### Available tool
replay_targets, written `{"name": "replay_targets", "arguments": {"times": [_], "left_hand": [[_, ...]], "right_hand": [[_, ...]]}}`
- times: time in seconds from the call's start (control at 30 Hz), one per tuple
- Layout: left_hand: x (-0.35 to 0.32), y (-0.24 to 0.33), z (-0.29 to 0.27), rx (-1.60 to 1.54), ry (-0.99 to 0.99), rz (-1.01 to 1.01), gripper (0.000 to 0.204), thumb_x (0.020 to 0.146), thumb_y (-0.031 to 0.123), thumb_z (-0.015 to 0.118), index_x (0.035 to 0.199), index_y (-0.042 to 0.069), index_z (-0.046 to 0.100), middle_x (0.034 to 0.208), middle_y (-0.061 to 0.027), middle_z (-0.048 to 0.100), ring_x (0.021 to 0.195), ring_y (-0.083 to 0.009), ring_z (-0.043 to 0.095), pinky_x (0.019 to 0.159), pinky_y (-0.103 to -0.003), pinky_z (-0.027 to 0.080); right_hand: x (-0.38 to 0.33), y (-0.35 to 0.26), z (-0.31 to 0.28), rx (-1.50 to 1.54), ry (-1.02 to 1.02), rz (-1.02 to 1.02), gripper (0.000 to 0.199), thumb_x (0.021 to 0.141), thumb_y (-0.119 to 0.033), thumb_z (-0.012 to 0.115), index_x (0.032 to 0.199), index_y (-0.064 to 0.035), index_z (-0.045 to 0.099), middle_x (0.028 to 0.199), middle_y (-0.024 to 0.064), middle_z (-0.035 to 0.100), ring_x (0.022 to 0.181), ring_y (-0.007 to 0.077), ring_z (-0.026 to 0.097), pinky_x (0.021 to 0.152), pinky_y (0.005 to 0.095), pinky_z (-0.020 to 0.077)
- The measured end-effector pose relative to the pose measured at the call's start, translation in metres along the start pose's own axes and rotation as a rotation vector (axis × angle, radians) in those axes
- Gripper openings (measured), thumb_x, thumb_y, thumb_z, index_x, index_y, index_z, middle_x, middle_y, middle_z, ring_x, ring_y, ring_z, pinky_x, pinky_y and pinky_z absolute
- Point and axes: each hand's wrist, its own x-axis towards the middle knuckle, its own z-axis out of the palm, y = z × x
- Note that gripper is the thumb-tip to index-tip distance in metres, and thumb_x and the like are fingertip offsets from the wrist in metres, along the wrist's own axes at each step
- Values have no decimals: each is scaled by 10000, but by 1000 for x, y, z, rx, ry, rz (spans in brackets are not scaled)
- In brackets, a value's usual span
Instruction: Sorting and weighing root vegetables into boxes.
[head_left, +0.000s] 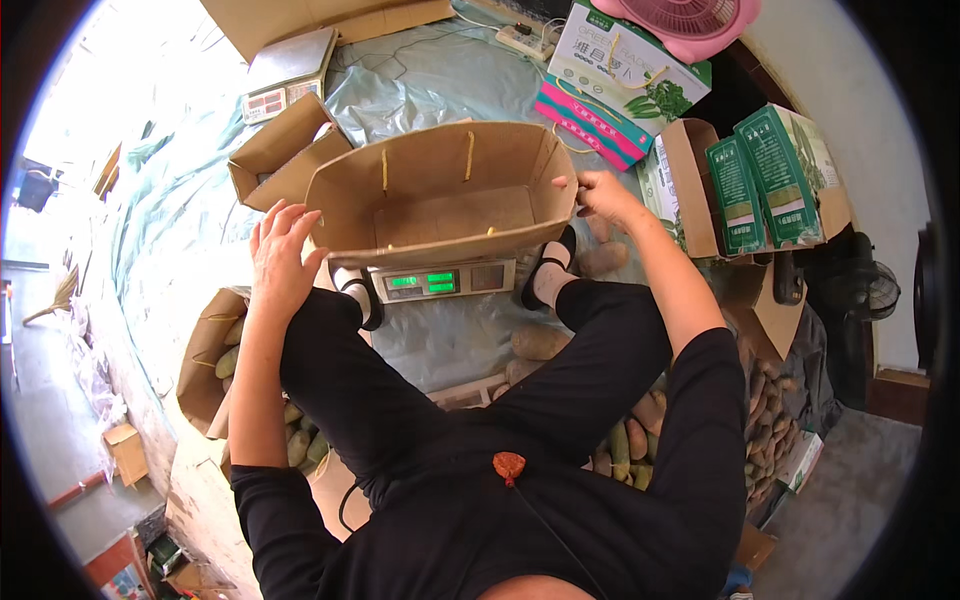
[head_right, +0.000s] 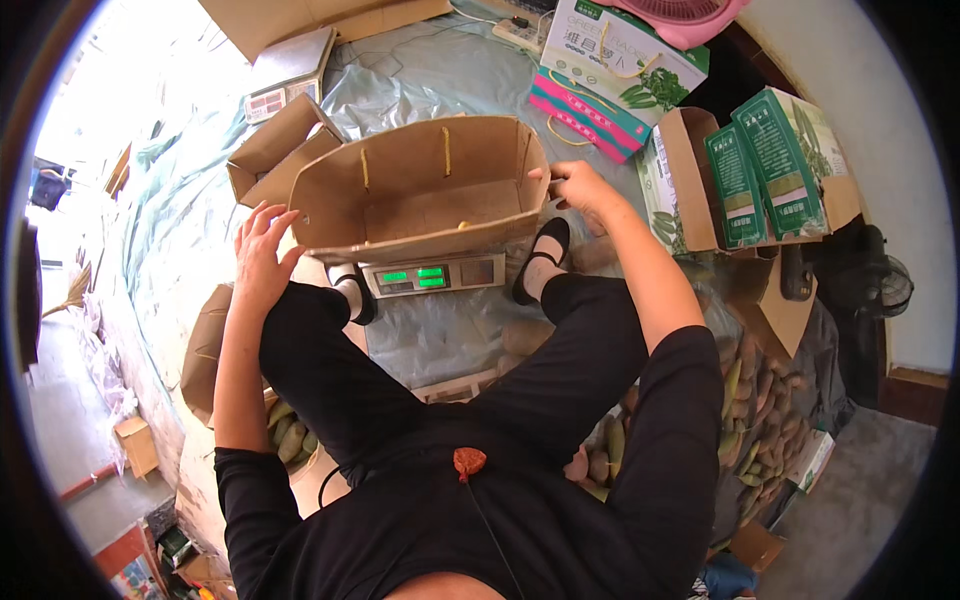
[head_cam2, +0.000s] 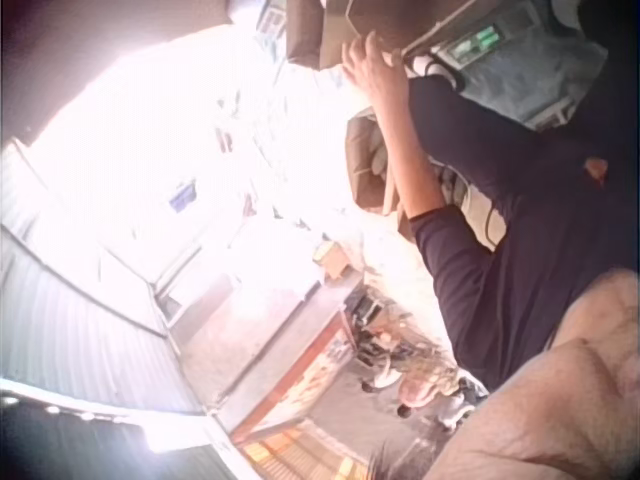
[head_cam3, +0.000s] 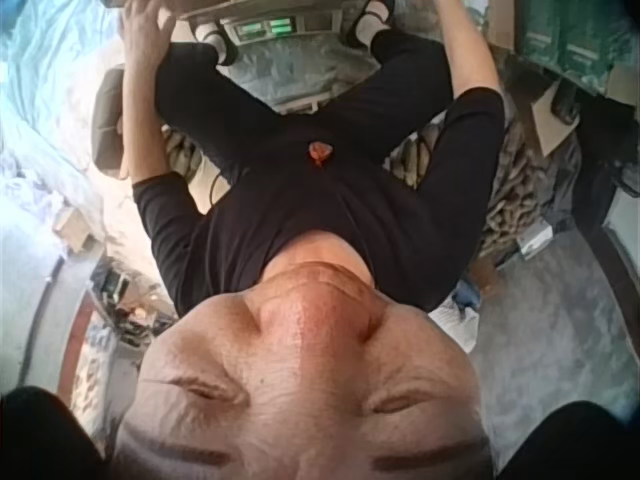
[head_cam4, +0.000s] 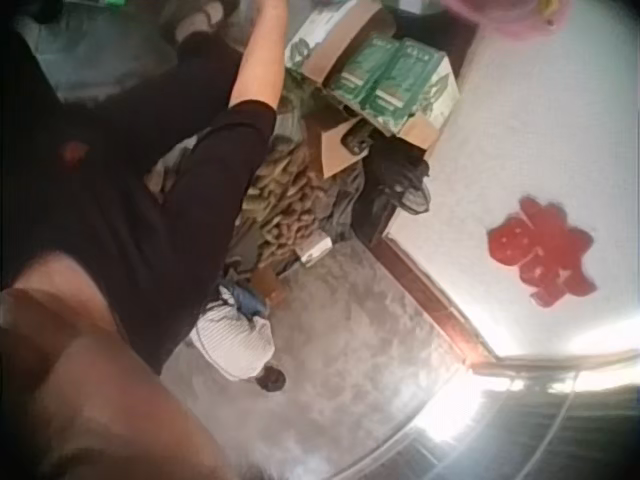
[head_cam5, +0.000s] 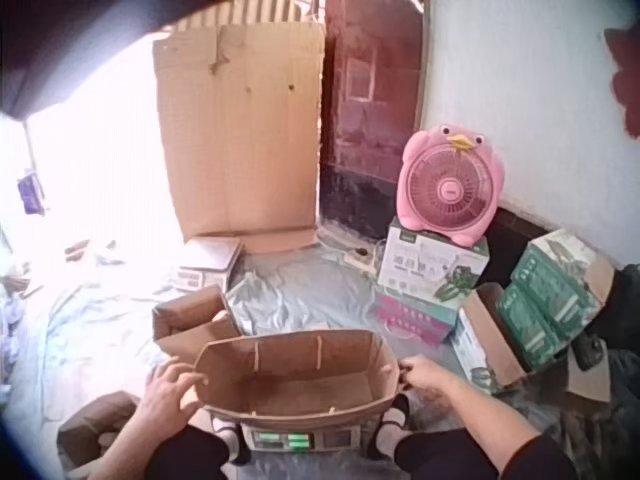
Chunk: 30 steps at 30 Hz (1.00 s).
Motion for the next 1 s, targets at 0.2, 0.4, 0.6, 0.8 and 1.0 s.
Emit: {"name": "replay_targets", "arguments": {"times": [0.2, 0.4, 0.6, 0.8, 1.0], "left_hand": [[6, 5, 4, 14, -42, 12, 442, 734, 115, 704, 1158, 97, 584, 1246, -76, 514, 1286, -289, 367, 1054, -450, 259], [7, 3, 5, 45, -47, 32, 446, 739, 135, 705, 1166, 95, 582, 1252, -84, 516, 1293, -293, 361, 1067, -447, 240], [12, 44, -11, 63, -246, 55, 558, 739, 171, 707, 1260, 112, 516, 1327, -81, 464, 1328, -292, 311, 1098, -458, 193], [32, 83, 20, -16, -271, 175, 631, 717, 152, 717, 1302, 138, 480, 1345, -76, 460, 1330, -292, 312, 1094, -460, 206], [43, 100, 69, 2, -350, 114, 701, 659, 177, 772, 1301, 161, 493, 1276, -74, 525, 1253, -278, 420, 1034, -486, 285]], "right_hand": [[1, 14, -5, 135, 170, 170, 239, 910, -264, 511, 1051, -101, 615, 955, 47, 649, 787, 178, 628, 695, 357, 478], [-8, -1, -17, 61, 163, 110, 475, 867, -424, 570, 1208, -95, 545, 1095, 73, 626, 773, 181, 653, 574, 335, 496], [-38, -7, -28, -120, 139, 61, 511, 839, -392, 612, 1250, -102, 521, 1107, 75, 614, 822, 164, 634, 638, 300, 478], [-74, 34, -48, 7, 269, 69, 494, 878, -366, 572, 1277, -85, 495, 1120, 70, 612, 906, 160, 619, 736, 316, 476], [-135, 158, -39, 185, 422, 228, 435, 837, -308, 624, 1200, -77, 557, 1018, 70, 633, 785, 162, 629, 627, 307, 474]]}}
